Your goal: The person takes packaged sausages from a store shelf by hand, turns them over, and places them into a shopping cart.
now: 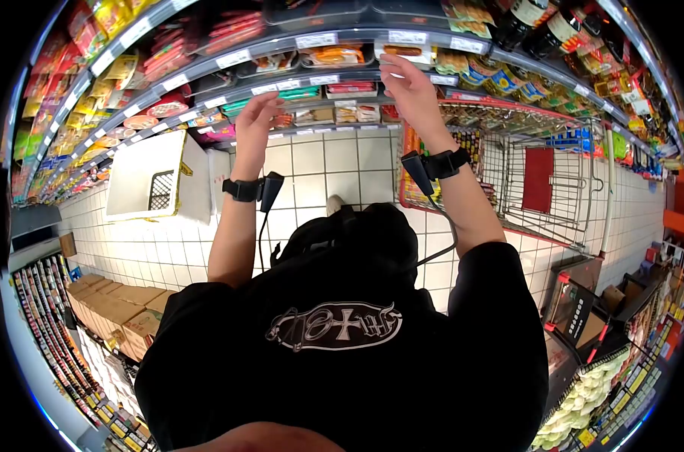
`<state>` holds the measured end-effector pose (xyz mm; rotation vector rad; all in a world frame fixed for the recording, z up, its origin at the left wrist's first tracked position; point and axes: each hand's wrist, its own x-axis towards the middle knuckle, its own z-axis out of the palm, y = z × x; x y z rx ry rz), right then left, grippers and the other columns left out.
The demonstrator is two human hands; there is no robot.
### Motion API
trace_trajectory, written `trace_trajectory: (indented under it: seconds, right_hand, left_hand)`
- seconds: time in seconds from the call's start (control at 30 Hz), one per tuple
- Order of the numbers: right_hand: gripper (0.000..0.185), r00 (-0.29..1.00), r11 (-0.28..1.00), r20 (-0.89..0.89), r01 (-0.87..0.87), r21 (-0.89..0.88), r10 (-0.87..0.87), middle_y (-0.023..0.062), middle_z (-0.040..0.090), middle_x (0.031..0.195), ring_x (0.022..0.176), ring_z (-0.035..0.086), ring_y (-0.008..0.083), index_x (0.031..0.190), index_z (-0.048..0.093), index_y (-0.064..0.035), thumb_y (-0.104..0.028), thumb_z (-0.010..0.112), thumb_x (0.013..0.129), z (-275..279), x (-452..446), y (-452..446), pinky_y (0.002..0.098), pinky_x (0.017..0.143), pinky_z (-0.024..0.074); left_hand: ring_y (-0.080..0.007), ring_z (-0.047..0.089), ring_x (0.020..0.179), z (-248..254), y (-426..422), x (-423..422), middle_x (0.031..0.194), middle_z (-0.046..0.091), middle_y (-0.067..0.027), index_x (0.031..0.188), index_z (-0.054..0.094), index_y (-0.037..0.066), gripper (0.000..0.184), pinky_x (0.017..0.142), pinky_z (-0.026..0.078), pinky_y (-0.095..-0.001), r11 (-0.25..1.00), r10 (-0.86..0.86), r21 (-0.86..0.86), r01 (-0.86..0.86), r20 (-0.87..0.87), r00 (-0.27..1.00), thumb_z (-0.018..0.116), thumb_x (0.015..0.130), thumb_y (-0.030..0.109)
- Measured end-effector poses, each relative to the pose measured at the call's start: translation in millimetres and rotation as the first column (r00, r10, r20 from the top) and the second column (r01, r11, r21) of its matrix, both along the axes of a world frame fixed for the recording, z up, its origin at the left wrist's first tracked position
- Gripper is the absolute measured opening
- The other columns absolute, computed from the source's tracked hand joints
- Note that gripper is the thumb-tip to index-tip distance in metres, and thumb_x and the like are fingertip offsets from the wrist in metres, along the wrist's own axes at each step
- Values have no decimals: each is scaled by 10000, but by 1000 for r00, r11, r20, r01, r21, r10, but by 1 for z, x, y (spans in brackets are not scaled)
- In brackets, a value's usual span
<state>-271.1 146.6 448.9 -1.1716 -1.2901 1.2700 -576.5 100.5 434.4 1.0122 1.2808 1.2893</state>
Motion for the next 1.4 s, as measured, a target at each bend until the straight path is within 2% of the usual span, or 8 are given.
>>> trace_trajectory:
  seconds: [0.5,0.6,0.67,0.7,0.77,0.87,1.07,1.4]
  right_hand:
    - [389,939,931,344,-98,350,-30,91,705,1267,1054,691,196,1371,634,-132,-211,687,994,-2,-35,112,364,883,561]
    - [414,867,876,497,-212,434,-36,162,718,1207,1014,710,299,1346,642,-120,-217,719,951,1,-43,159,394,857,566]
    - [442,743,846,669,-364,389,12,174,716,1198,1027,698,341,1357,640,-150,-244,732,935,4,-47,184,365,883,547]
    - [423,719,855,692,-397,335,63,175,729,1131,944,700,373,1349,644,-155,-239,718,941,0,-50,193,406,914,544]
    - [353,631,702,769,-500,508,-106,162,742,1068,921,700,379,1301,684,-170,-219,692,952,-24,-53,217,451,955,533]
    - [289,410,762,910,-608,223,61,144,753,1024,970,694,374,1242,730,-172,-204,661,963,-23,-55,221,465,995,526]
    - [284,268,760,959,-604,240,-90,139,748,891,886,706,323,1220,756,-175,-174,653,955,-7,-58,185,406,1063,497]
    - [301,304,710,941,-629,316,-149,122,731,818,832,708,280,1231,748,-189,-140,625,961,-25,-55,193,403,1064,491]
  left_hand:
    - [-380,661,1105,24,157,14,1178,725,-162,1265,675,74,415,956,528,-425,801,170,443,404,-814,556,757,874,188]
    - [-369,638,1163,14,203,17,1180,722,-165,1242,682,85,395,973,507,-461,794,183,395,462,-880,438,757,876,215]
    - [-347,686,1068,3,225,17,1096,746,-159,1224,697,121,361,930,514,-463,861,143,176,477,-984,104,743,891,252]
    - [-347,686,1068,-2,232,18,1096,746,-159,1224,697,121,361,930,514,-463,861,142,175,478,-984,104,743,891,252]
    - [-312,720,937,-10,236,16,927,759,-131,1184,728,180,283,882,498,-474,901,28,11,434,-999,-32,705,907,236]
    - [-297,732,819,-17,228,12,827,752,-129,1049,755,185,144,815,489,-440,890,107,105,444,-994,20,662,942,207]
    - [-199,701,813,-32,212,15,836,732,-7,927,745,194,172,746,439,-353,840,323,287,460,-946,1,664,807,102]
    - [-215,696,795,-34,218,13,832,732,-16,909,749,173,121,742,431,-370,815,343,335,474,-937,72,678,824,125]
